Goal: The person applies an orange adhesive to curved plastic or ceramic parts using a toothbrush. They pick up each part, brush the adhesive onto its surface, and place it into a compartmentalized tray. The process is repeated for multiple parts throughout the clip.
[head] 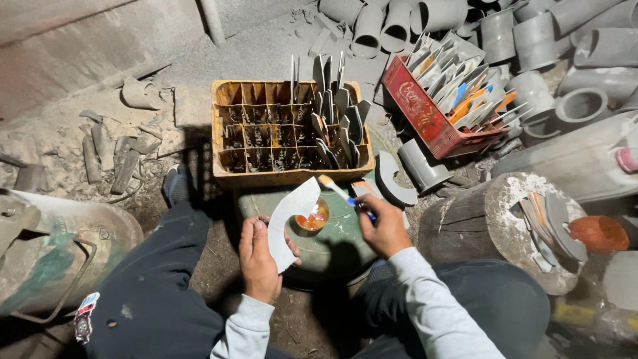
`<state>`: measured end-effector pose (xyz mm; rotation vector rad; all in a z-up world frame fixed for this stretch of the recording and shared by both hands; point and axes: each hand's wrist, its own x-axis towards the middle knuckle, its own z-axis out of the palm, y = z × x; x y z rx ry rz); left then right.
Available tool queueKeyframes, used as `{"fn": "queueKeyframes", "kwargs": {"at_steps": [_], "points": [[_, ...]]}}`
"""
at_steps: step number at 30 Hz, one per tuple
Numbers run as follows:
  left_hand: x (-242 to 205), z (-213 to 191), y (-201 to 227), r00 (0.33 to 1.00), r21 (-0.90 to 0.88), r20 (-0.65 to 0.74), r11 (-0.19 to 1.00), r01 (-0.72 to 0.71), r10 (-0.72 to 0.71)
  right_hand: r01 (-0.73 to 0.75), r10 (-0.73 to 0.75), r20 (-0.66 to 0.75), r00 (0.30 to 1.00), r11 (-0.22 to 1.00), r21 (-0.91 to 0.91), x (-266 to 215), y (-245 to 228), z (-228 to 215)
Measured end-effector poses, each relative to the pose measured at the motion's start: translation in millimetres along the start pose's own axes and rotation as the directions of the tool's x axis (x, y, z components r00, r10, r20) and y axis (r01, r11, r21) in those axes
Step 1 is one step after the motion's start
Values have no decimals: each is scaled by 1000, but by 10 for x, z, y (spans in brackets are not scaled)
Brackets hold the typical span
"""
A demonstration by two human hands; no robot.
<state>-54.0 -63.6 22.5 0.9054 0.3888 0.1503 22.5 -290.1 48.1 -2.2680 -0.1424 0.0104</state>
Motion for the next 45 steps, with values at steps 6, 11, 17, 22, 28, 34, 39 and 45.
{"fn": "queueKeyframes", "kwargs": {"at_steps": [6, 11, 17, 22, 28, 34, 39, 45], "points": [[25, 31, 78, 999, -13, 43, 1000, 28, -28, 252, -251, -45, 967, 967, 38, -44, -145, -31], [53, -14, 127, 1000, -51, -2, 999, -9, 9, 107, -101, 213, 972, 994, -14, -213, -246, -59], [79, 9, 102, 1000, -32, -7, 999, 8, -8, 228, -237, 102, 966, 969, 97, -166, -227, -65], [129, -37, 127, 1000, -33, -11, 999, 2, -2, 105, -123, 316, 941, 992, 73, -158, -207, 12], [145, -16, 54, 999, 31, -39, 999, 16, -15, 148, -144, 266, 953, 989, 3, -137, -193, -76], [157, -69, 83, 1000, 22, -20, 1000, 17, -17, 150, -161, 209, 965, 986, 67, -49, -141, -153], [113, -61, 124, 995, -71, 14, 993, 95, -94, -27, 38, 172, 984, 998, -64, 147, 23, -206], [157, -210, 260, 997, -111, 61, 992, 62, -55, 91, -73, 168, 983, 990, -106, 166, 358, 156]]}}
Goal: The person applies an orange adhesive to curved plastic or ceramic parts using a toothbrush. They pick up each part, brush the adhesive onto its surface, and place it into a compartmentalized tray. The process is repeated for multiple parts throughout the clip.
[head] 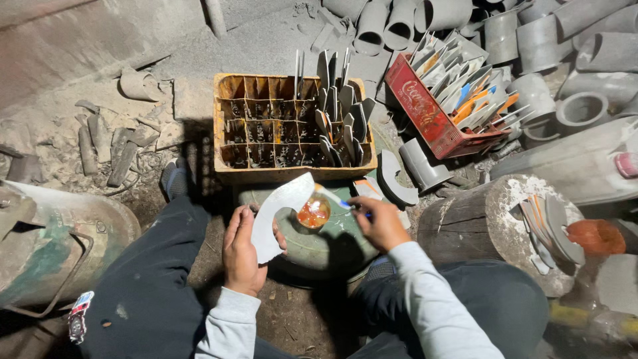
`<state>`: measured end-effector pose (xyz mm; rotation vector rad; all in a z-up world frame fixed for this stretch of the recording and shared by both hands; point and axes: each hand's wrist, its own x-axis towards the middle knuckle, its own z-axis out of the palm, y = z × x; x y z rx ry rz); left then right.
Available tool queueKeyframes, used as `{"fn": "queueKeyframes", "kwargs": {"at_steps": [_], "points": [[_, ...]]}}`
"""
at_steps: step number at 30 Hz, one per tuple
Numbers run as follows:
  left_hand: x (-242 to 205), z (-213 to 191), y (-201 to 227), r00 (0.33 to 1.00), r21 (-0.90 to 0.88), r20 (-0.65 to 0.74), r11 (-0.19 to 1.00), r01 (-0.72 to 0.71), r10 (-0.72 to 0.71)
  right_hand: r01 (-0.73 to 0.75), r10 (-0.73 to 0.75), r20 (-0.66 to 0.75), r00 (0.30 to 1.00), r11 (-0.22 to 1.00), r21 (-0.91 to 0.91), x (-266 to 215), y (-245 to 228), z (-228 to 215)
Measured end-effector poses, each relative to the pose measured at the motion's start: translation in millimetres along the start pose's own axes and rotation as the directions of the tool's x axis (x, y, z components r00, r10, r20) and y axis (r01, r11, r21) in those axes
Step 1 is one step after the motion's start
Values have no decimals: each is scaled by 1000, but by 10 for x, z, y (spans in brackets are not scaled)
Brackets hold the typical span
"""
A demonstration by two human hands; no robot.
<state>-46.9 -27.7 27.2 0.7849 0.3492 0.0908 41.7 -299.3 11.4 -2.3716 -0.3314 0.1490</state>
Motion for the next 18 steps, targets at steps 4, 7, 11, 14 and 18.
{"fn": "queueKeyframes", "kwargs": {"at_steps": [4, 7, 11, 14, 18], "points": [[39, -41, 40, 997, 26, -77, 1000, -18, 20, -5, 32, 74, 997, 941, -339, 33, 189, 520], [84, -84, 38, 992, 45, -124, 999, 3, 3, 48, -16, 87, 996, 924, -380, 85, 254, 751], [115, -104, 25, 996, 34, -81, 999, -37, 40, -26, 84, 119, 989, 907, -421, 131, 158, 704], [113, -126, 7, 996, 35, -73, 998, -58, 61, -98, 173, 151, 973, 908, -408, 144, 9, 546], [125, -108, -66, 994, 55, -80, 996, -69, 74, -172, 237, 119, 964, 899, -402, 59, -106, 261]]}}
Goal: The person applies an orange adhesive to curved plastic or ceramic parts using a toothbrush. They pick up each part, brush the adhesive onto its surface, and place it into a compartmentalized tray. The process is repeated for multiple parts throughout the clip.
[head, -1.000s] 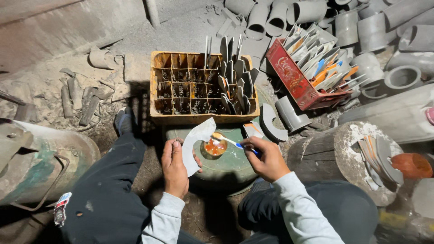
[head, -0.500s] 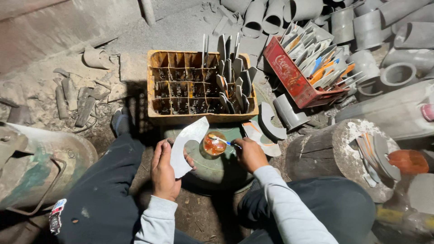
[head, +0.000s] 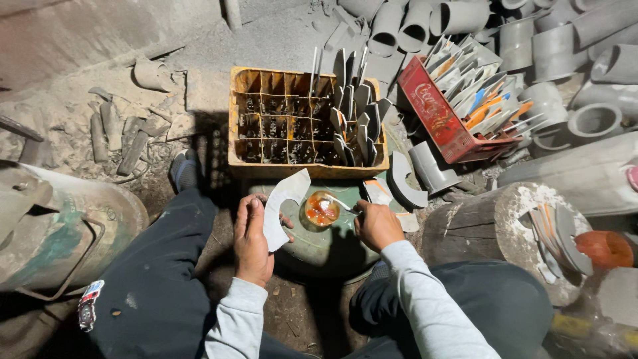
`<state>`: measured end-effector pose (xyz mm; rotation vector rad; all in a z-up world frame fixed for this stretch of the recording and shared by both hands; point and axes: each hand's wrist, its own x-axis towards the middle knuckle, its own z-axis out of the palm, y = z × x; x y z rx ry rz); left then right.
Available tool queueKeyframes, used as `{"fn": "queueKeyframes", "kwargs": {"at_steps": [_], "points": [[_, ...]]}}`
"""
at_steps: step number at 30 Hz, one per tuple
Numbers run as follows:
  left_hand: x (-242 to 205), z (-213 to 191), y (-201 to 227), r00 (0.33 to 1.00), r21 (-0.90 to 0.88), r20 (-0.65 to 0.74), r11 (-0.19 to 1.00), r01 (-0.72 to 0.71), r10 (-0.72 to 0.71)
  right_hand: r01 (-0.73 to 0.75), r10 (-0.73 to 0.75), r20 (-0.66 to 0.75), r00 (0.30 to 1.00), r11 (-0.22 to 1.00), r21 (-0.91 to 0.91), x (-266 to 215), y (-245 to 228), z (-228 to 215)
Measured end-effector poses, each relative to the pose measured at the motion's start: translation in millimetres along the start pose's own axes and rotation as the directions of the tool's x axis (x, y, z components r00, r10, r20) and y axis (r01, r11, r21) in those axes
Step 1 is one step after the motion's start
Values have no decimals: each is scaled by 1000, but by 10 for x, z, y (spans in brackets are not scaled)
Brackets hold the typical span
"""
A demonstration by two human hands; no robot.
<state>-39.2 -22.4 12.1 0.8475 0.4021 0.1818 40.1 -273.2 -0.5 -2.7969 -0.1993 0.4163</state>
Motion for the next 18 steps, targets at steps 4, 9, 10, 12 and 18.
{"fn": "queueKeyframes", "kwargs": {"at_steps": [4, 9, 10, 12, 18], "points": [[10, 49, -89, 996, -23, -77, 999, 34, -36, 16, -16, 9, 1000, 1000, 20, -240, 81, -106], [5, 68, -145, 996, -41, -81, 999, 23, -27, -21, 23, 73, 997, 999, -25, -455, 160, -94], [-1, 73, -148, 996, -29, -80, 999, 23, -25, -25, 28, 78, 997, 999, -35, -475, 164, -96], [-14, 75, -141, 997, -27, -67, 999, 21, -22, -29, 34, 97, 995, 998, -50, -496, 152, -98], [-16, 84, -171, 999, -31, -41, 1000, -3, 2, -29, 32, 211, 977, 999, -15, -479, 155, -235]]}}
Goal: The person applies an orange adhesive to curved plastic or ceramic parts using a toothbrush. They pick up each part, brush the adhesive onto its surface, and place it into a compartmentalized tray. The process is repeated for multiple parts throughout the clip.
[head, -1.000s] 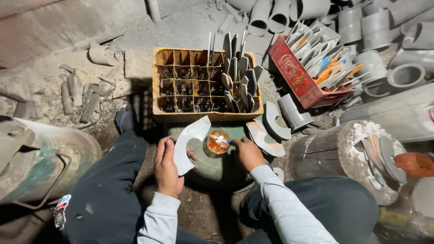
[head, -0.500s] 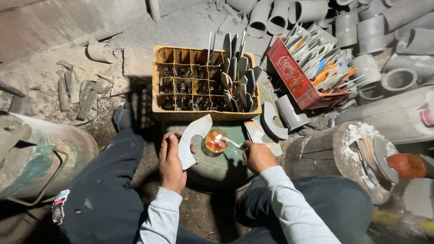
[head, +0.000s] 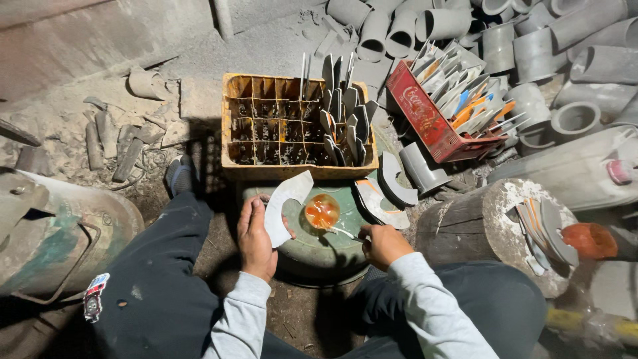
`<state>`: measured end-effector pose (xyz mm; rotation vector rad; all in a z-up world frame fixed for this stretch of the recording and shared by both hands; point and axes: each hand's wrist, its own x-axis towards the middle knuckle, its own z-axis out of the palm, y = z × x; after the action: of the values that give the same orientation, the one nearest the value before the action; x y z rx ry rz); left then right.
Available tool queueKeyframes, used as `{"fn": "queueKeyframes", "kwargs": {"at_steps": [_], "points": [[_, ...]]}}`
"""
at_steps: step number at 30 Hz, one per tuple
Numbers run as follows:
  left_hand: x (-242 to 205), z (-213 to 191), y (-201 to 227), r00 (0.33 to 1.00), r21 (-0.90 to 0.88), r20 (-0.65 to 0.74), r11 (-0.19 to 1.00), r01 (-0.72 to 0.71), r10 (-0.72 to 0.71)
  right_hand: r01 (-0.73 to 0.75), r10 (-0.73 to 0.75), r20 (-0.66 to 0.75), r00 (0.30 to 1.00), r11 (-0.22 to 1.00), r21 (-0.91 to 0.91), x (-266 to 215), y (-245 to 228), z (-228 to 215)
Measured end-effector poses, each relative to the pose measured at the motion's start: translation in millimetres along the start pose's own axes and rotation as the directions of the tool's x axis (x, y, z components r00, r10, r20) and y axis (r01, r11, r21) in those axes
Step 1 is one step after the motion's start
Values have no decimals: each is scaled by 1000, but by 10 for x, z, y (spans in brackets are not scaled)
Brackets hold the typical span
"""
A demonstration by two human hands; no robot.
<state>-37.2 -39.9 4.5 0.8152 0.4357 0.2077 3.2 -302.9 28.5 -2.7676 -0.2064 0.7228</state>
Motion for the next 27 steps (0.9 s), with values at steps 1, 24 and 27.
{"fn": "queueKeyframes", "kwargs": {"at_steps": [1, 24, 27], "points": [[2, 0, -25, 1000, -7, 9, 1000, -2, 2, 3, -3, 19, 1000, 1000, 19, -2, 16, -46], [18, 61, -390, 994, 39, -97, 998, 57, -53, 501, -288, -493, 821, 777, 380, -189, -518, -60], [6, 26, -413, 997, 49, -81, 999, -8, 12, 260, -59, -406, 912, 849, 460, -189, -553, -60]]}}
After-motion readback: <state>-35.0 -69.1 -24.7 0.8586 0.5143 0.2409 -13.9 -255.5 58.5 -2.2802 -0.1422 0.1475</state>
